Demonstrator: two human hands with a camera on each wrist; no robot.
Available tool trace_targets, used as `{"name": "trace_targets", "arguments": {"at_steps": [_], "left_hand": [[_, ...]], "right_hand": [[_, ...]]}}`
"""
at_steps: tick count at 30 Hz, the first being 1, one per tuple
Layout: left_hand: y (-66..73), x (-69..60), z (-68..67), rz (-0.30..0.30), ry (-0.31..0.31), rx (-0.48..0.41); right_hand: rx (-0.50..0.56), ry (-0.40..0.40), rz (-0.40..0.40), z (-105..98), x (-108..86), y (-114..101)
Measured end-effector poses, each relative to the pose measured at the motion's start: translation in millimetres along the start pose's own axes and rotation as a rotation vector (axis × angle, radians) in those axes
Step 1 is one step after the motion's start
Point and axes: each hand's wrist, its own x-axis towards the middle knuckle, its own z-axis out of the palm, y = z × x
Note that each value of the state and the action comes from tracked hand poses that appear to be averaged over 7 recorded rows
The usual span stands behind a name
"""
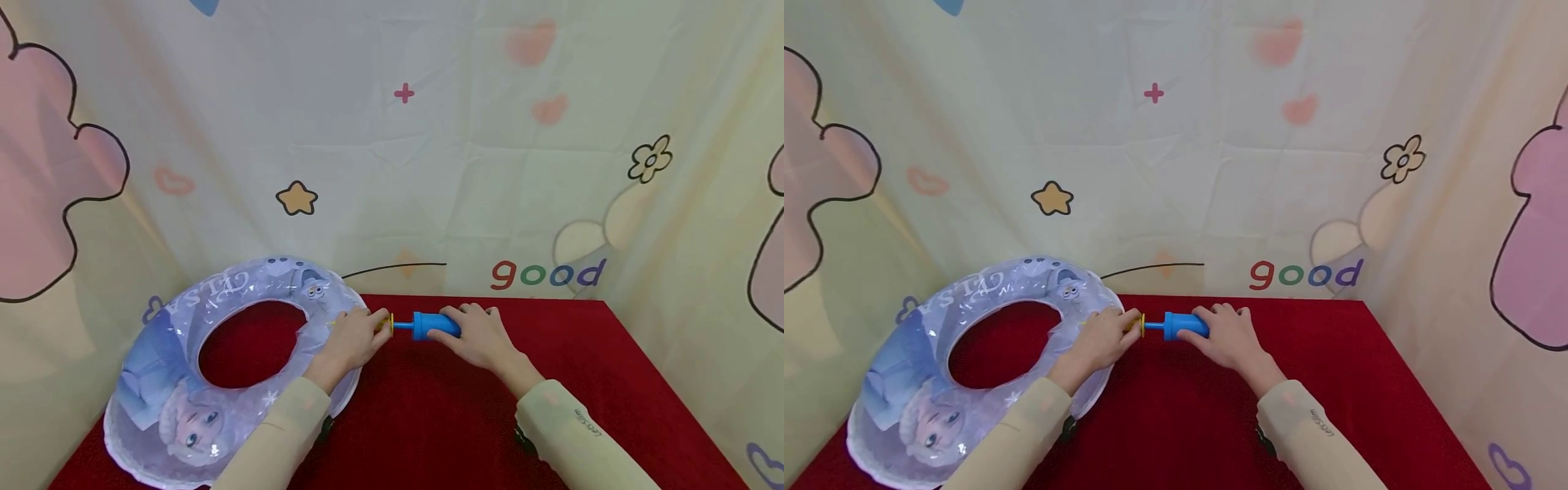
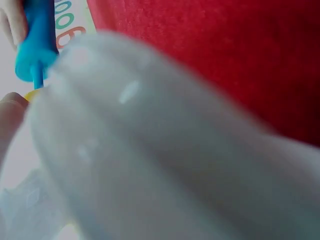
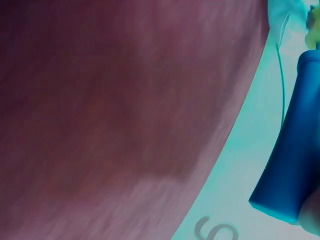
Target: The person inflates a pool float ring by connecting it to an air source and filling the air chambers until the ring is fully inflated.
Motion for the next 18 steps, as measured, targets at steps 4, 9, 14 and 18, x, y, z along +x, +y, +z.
{"name": "trace_targets", "arguments": {"at_steps": [4, 9, 14, 18], "left_hand": [[0.7, -0.2, 0.8, 0.007, 0.003, 0.001], [1.7, 0.5, 0.2, 0.031, 0.029, 0.008], [0.8, 1.3, 1.7, 0.033, 0.028, 0.008], [1.1, 1.4, 0.5, 0.019, 0.009, 0.009]], "right_hand": [[0.023, 0.002, 0.016, -5.0, -15.7, 25.2], [0.027, 0.014, 0.04, -13.5, -34.5, 56.7], [0.033, 0.026, 0.066, -20.2, -48.0, 77.9], [0.021, 0.041, 0.055, -23.1, -47.7, 78.3]]}}
